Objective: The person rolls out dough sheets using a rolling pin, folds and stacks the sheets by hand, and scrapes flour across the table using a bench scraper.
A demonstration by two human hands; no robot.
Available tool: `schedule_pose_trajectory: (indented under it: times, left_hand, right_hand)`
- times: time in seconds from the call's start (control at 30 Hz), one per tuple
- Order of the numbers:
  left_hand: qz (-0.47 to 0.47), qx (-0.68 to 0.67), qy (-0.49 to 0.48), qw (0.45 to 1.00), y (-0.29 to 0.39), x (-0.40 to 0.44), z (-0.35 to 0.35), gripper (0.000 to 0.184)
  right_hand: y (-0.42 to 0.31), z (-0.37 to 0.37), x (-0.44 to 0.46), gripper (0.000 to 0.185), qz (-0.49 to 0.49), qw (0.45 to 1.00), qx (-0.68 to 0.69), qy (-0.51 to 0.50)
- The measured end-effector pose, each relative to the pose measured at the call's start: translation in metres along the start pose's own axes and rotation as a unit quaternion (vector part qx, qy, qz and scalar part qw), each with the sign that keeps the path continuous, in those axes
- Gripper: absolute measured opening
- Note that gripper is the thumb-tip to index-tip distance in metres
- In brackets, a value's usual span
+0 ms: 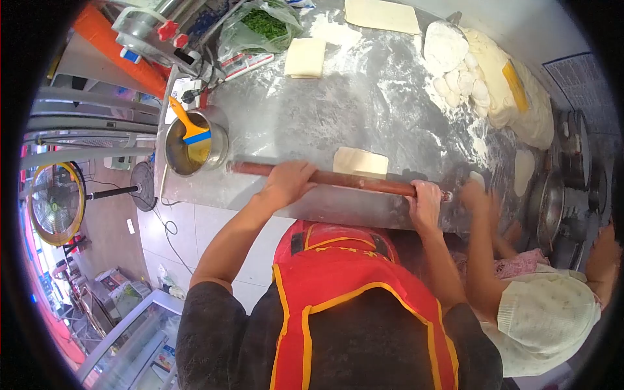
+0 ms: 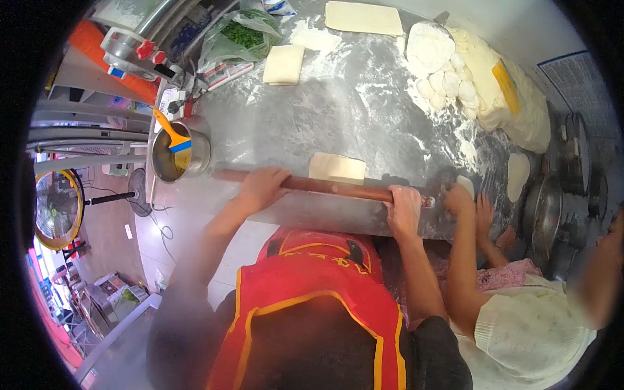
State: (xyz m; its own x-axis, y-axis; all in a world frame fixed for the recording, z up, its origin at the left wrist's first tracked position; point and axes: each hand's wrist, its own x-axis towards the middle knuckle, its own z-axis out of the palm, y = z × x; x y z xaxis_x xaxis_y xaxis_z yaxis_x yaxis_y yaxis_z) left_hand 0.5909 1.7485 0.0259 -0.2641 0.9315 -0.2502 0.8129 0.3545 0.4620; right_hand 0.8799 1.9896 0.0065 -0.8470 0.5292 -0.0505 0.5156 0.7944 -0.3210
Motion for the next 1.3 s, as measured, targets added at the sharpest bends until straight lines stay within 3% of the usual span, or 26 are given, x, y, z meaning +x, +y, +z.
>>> schedule_pose_trajectory:
  times: [0.13, 0.23, 0.43, 0.53, 0.67, 0.73, 0.83, 0.9, 1.03, 1.1, 1.2, 1.27, 1.3]
  left_hand:
    - [-0.043, 0.035, 0.147, 0.988, -0.013, -0.001, 0.028, 0.045]
    - [-0.059, 0.064, 0.265, 0.96, -0.002, -0.004, 0.039, 0.055]
    - [-0.117, 0.194, 0.183, 0.957, -0.021, 0.066, 0.017, 0.057]
    - [-0.145, 0.18, 0.168, 0.958, -0.033, 0.102, 0.0, 0.06]
    - [-0.129, 0.192, 0.224, 0.947, -0.05, 0.147, -0.012, 0.06]
    - [-0.115, 0.189, 0.255, 0.941, -0.051, 0.149, -0.011, 0.063]
    - [-0.144, 0.148, 0.179, 0.962, -0.038, 0.098, 0.007, 0.072]
    - [-0.101, 0.127, 0.194, 0.968, -0.034, 0.045, 0.041, 0.075]
    - [-0.142, 0.078, 0.126, 0.979, 0.0, -0.036, 0.069, 0.078]
    - [-0.155, 0.067, 0.113, 0.979, 0.003, -0.038, 0.068, 0.075]
    - [-0.09, 0.089, 0.211, 0.969, -0.021, 0.011, 0.054, 0.071]
    - [-0.143, 0.149, 0.144, 0.968, -0.025, 0.056, 0.023, 0.067]
    - [-0.138, 0.163, 0.159, 0.964, -0.028, 0.07, 0.019, 0.068]
  right_hand:
    - [-0.001, 0.016, -0.009, 0.05, -0.009, 0.998, -0.037, 0.059]
    - [-0.009, 0.025, 0.003, 0.051, 0.053, 0.992, -0.033, 0.109]
    - [0.013, 0.035, 0.085, 0.055, 0.109, 0.985, -0.108, 0.08]
    - [0.02, 0.03, 0.123, 0.055, 0.128, 0.984, -0.102, 0.07]
    - [0.033, 0.026, 0.173, 0.055, 0.129, 0.982, -0.094, 0.099]
    - [0.03, 0.024, 0.166, 0.055, 0.094, 0.986, -0.08, 0.115]
    - [0.012, 0.021, 0.116, 0.056, 0.068, 0.988, -0.074, 0.12]
    - [-0.001, 0.029, 0.06, 0.057, 0.077, 0.991, -0.082, 0.074]
    - [-0.016, 0.044, -0.03, 0.059, 0.068, 0.993, -0.051, 0.082]
    - [-0.019, 0.041, -0.028, 0.057, 0.061, 0.993, -0.053, 0.087]
    - [-0.005, 0.032, 0.027, 0.057, 0.052, 0.994, -0.046, 0.087]
    - [0.005, 0.03, 0.077, 0.056, 0.057, 0.992, -0.068, 0.092]
    - [0.007, 0.029, 0.09, 0.056, 0.06, 0.99, -0.084, 0.096]
